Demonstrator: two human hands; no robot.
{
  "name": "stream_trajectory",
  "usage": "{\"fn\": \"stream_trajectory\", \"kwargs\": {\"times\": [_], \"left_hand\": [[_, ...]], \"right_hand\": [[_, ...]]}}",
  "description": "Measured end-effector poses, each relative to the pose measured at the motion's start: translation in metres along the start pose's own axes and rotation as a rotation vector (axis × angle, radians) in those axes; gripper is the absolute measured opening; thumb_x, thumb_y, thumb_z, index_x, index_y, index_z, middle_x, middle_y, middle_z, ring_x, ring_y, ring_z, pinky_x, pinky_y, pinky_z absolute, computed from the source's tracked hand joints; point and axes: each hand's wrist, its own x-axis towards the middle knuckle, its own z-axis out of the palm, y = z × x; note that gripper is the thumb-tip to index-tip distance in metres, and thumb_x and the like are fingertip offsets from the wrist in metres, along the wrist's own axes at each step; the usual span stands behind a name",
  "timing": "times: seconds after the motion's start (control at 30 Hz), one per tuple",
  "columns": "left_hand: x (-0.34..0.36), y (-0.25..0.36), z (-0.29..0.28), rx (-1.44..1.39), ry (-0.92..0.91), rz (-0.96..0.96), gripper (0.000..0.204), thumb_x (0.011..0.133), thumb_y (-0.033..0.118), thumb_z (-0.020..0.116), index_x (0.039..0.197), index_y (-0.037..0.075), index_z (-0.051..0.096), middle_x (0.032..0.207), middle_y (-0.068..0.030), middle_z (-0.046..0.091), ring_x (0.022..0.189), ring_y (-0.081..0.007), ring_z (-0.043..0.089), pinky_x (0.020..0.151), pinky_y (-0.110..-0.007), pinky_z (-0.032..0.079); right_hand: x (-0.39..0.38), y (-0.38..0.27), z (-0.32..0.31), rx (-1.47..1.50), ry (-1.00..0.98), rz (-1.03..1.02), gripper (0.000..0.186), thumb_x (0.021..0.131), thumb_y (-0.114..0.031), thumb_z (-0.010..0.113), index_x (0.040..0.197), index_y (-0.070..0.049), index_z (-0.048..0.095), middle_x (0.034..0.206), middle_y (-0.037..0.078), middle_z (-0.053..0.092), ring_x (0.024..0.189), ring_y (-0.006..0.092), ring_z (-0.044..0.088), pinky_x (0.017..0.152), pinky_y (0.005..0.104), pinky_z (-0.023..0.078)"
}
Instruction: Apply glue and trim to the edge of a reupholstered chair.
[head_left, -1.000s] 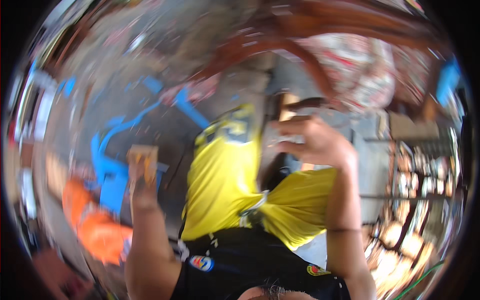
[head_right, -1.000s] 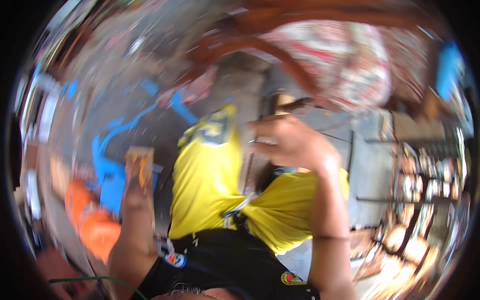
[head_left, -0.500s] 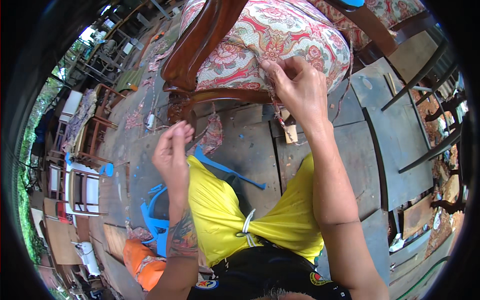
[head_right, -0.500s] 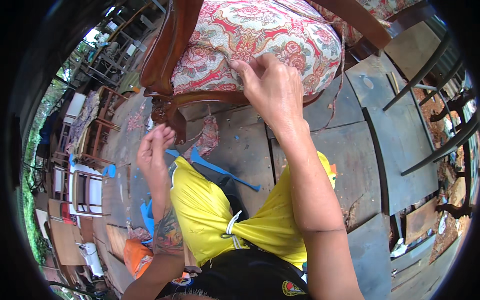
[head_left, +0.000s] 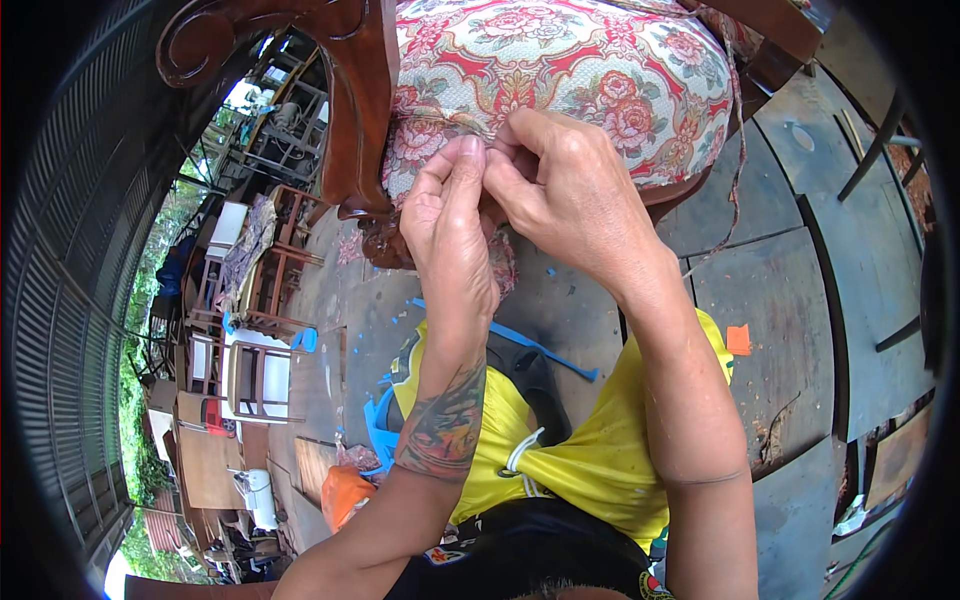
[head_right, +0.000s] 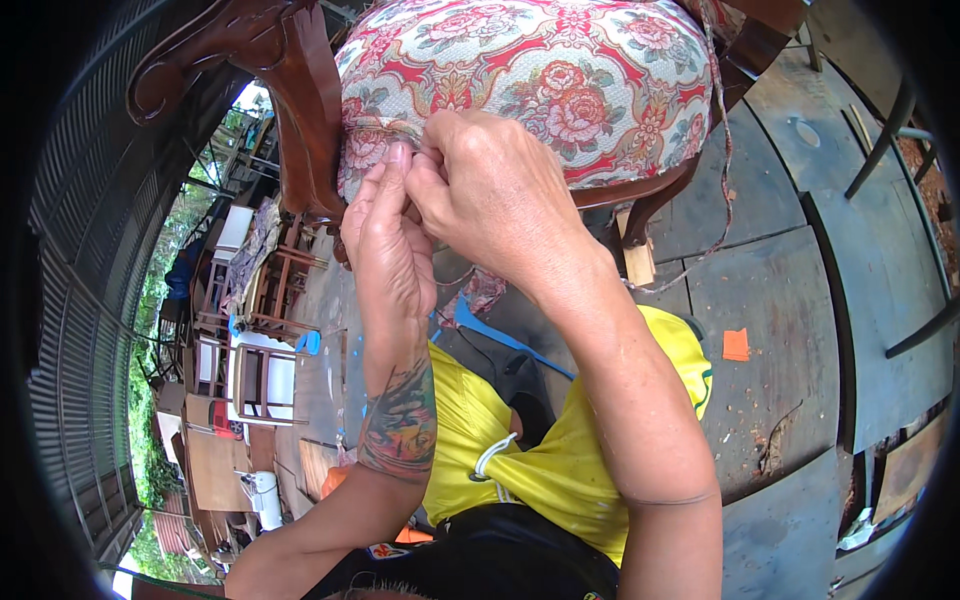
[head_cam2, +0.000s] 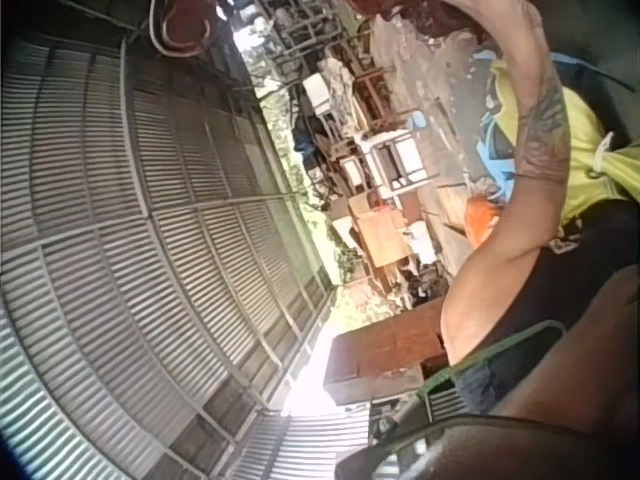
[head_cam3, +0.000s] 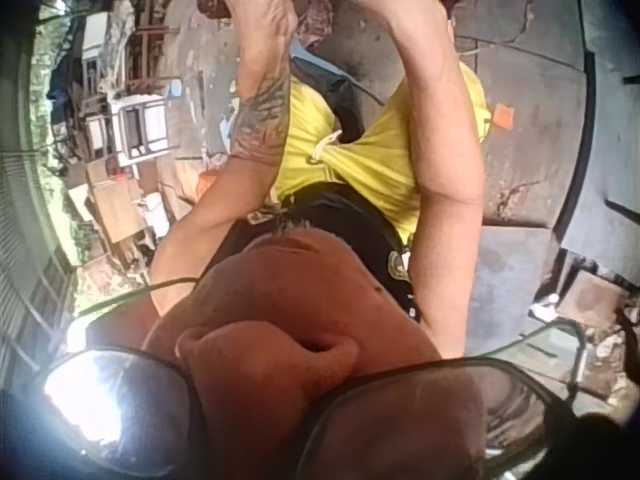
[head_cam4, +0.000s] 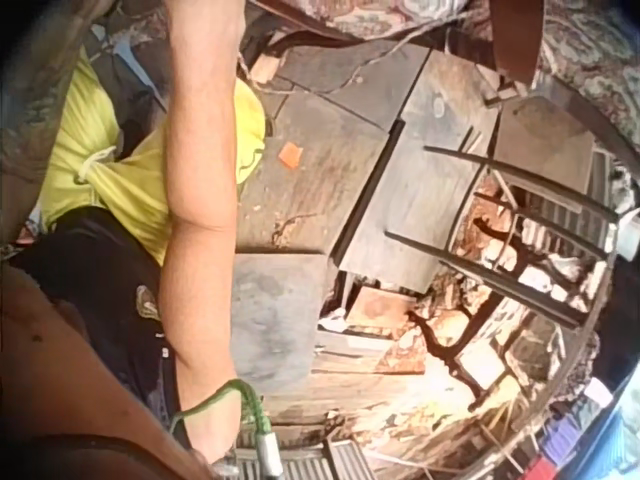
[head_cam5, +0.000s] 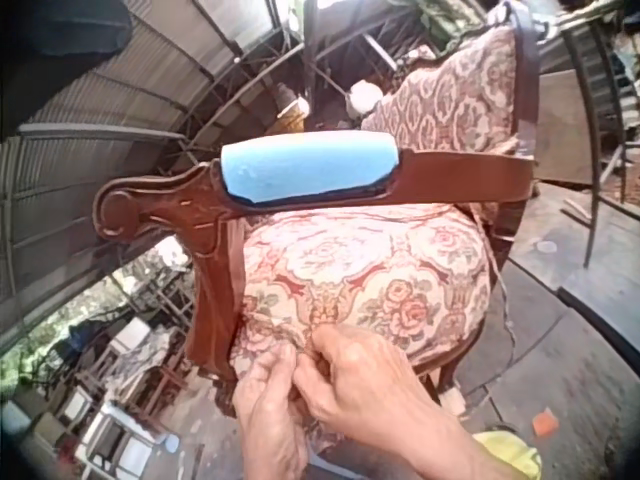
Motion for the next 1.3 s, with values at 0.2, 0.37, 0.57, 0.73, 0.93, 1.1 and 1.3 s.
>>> {"fn": "stream_trajectory", "kwargs": {"times": [0.2,0.37,0.57,0.73,0.93,1.1,1.3], "left_hand": [[0.004,0.002,-0.007,-0.097,0.0,-0.017,0.023,0.105,0.022,0.066,0.117,0.003,0.061,0.099,-0.0046,0.067,0.088,-0.0108,0.064,0.077,-0.026,0.051],[-0.004,0.015,-0.023,-0.131,-0.002,-0.13,0.023,0.11,0.023,0.055,0.122,0.004,0.058,0.088,-0.0015,0.056,0.07,-0.008,0.048,0.057,-0.024,0.042],[-0.01,0.021,-0.035,0.158,0.032,0.061,0.022,0.105,0.018,0.065,0.12,0.005,0.056,0.086,-0.0012,0.058,0.062,-0.0041,0.048,0.047,-0.02,0.035],[-0.005,0.019,-0.04,1.05,0.201,0.792,0.03,0.092,0.0,0.074,0.12,0.002,0.062,0.089,-0.0097,0.069,0.071,-0.0222,0.066,0.069,-0.032,0.053],[0.003,0.031,-0.047,1.206,0.213,1.049,0.011,0.09,0.004,0.078,0.099,0.0,0.073,0.092,-0.0159,0.076,0.079,-0.0314,0.074,0.068,-0.038,0.057],[0.002,0.022,-0.03,1.156,0.157,0.977,0.009,0.094,0.007,0.076,0.096,-0.001,0.072,0.085,-0.0173,0.075,0.072,-0.0344,0.074,0.064,-0.041,0.056],[0.003,0.02,-0.023,1.145,0.205,0.936,0.009,0.095,0.009,0.074,0.095,0.0,0.071,0.084,-0.018,0.074,0.073,-0.0361,0.074,0.063,-0.041,0.055]], "right_hand": [[0.004,0.0,0.001,0.226,0.053,-0.009,0.018,0.087,-0.013,0.071,0.084,0.004,0.068,0.071,0.021,0.069,0.067,0.0387,0.07,0.062,0.0441,0.054],[0.011,0.011,0.014,-0.033,0.246,-0.251,0.008,0.089,-0.005,0.075,0.094,0.0,0.072,0.082,0.011,0.069,0.074,0.0254,0.066,0.067,0.04,0.051],[0.01,0.015,0.037,-0.168,0.265,-0.398,0.017,0.084,-0.004,0.075,0.1,-0.009,0.074,0.096,0.007,0.068,0.095,0.029,0.063,0.083,0.0424,0.047],[0.012,0.018,0.045,-0.169,0.289,-0.404,0.018,0.082,-0.005,0.076,0.1,-0.009,0.075,0.095,0.007,0.068,0.094,0.0298,0.063,0.083,0.0426,0.047],[0.012,0.018,0.045,-0.155,0.297,-0.398,0.017,0.082,-0.005,0.076,0.098,-0.008,0.075,0.094,0.008,0.067,0.092,0.0301,0.062,0.082,0.0428,0.047],[0.013,0.018,0.047,-0.141,0.306,-0.396,0.017,0.081,-0.004,0.076,0.098,-0.008,0.074,0.093,0.008,0.067,0.09,0.0302,0.061,0.081,0.0433,0.047],[0.014,0.018,0.049,-0.107,0.328,-0.394,0.014,0.078,-0.006,0.072,0.093,-0.007,0.074,0.094,0.009,0.067,0.095,0.0309,0.06,0.084,0.0446,0.045]]}}
